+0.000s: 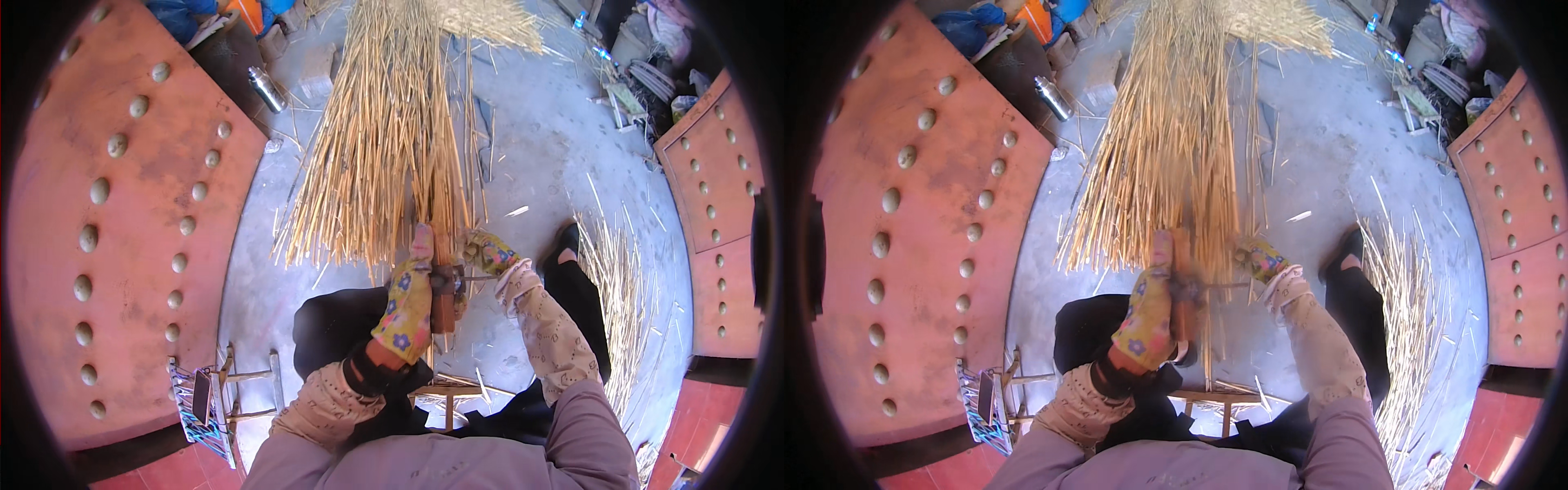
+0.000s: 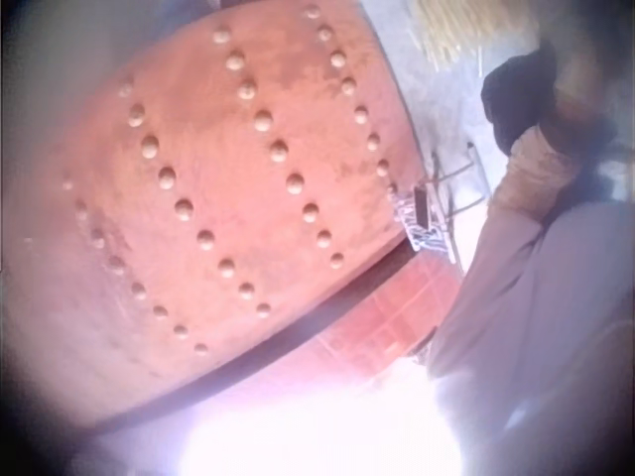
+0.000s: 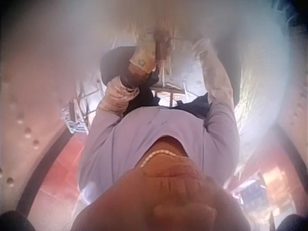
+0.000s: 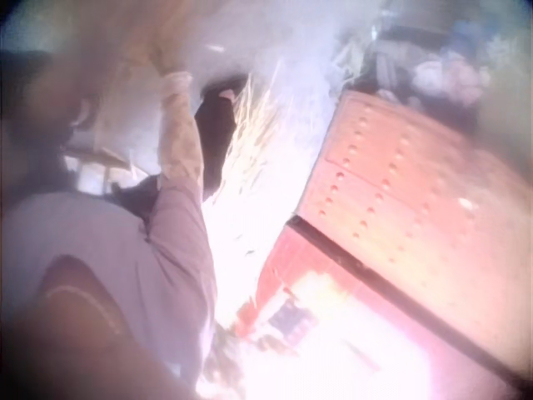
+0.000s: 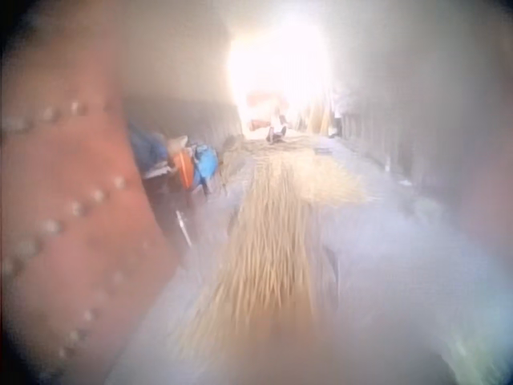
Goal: The recorder uses a manual metal stripper tool to process long thin stalks by pulling them through the device.
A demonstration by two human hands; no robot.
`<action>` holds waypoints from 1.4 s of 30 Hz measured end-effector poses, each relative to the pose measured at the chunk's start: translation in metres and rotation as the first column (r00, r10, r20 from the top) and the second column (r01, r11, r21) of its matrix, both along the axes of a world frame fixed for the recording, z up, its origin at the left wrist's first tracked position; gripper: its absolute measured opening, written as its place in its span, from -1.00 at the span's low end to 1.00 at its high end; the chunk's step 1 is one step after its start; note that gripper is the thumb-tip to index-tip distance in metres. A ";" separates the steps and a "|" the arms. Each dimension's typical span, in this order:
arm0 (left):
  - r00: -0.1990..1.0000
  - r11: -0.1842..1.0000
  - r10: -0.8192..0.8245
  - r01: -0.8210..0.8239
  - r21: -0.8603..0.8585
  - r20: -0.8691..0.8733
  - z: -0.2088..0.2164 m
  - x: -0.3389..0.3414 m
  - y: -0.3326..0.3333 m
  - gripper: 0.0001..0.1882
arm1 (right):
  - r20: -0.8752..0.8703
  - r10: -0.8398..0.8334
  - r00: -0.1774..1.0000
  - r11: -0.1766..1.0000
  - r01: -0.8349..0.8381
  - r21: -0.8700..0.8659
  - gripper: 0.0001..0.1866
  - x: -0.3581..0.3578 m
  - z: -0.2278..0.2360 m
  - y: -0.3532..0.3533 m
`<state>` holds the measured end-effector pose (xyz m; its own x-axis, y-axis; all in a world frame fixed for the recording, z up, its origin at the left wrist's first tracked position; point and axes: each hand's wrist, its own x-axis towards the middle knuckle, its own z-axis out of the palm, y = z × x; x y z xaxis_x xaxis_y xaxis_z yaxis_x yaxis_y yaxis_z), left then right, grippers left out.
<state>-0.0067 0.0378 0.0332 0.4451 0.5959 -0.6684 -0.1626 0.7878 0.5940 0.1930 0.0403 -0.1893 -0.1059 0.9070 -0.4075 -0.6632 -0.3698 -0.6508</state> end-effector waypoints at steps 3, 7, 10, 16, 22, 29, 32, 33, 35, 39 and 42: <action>0.993 0.996 0.087 -0.087 0.004 -0.081 -0.006 0.003 -0.004 -0.49 | 0.592 -0.036 0.805 0.882 -0.252 0.397 -0.83 -0.007 0.055 -0.022; 0.998 0.996 -0.052 0.049 0.073 0.042 -0.040 -0.021 -0.007 -0.48 | 0.130 0.178 0.975 0.978 -0.190 0.084 -0.80 -0.024 0.035 -0.101; 0.981 0.985 -0.170 0.171 -0.009 0.093 -0.069 -0.023 -0.021 -0.48 | -0.018 0.155 0.988 0.985 -0.156 -0.080 -0.80 -0.055 0.105 -0.150; 0.913 0.909 -0.407 0.403 -0.102 -0.013 -0.054 -0.010 -0.054 -0.53 | 0.363 0.556 0.747 0.799 -0.601 0.014 -0.71 -0.099 0.149 -0.222; 0.753 0.884 -0.439 0.459 0.087 0.490 -0.059 0.000 -0.119 -0.64 | 0.270 0.500 0.823 0.850 -0.526 0.032 -0.68 -0.077 0.175 -0.247; 0.581 0.732 -0.624 0.669 0.130 0.523 -0.018 0.004 -0.193 -0.50 | -0.052 -0.140 0.989 0.965 0.125 -0.232 -0.76 -0.031 0.212 -0.221; 0.427 0.807 -0.486 0.554 0.205 0.762 -0.031 -0.005 -0.190 -0.52 | -0.043 -0.272 0.961 0.960 0.268 -0.083 -0.76 -0.067 0.272 -0.225; 0.393 0.731 -0.605 0.619 0.287 0.693 -0.027 -0.007 -0.188 -0.53 | 0.094 -0.148 0.985 0.989 0.148 0.005 -0.74 -0.075 0.296 -0.234; 0.451 0.774 -0.600 0.537 0.336 0.661 0.019 -0.015 -0.203 -0.58 | -0.025 -0.247 0.969 0.968 0.246 -0.043 -0.70 -0.079 0.292 -0.253; 0.478 0.643 -0.762 0.641 0.419 0.438 0.029 -0.029 -0.205 -0.58 | 0.378 -0.270 0.885 0.946 0.318 -0.069 -0.70 -0.096 0.295 -0.265; 0.340 0.536 -0.826 0.719 0.442 0.450 0.043 -0.037 -0.203 -0.59 | 0.454 -0.384 0.804 0.906 0.423 0.018 -0.66 -0.108 0.322 -0.277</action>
<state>-0.0435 -0.1650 0.0764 0.9849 -0.1639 -0.0556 0.1513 0.6599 0.7360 0.0854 -0.2369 0.1329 0.4693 0.7897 -0.3951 -0.4171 -0.1961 -0.8874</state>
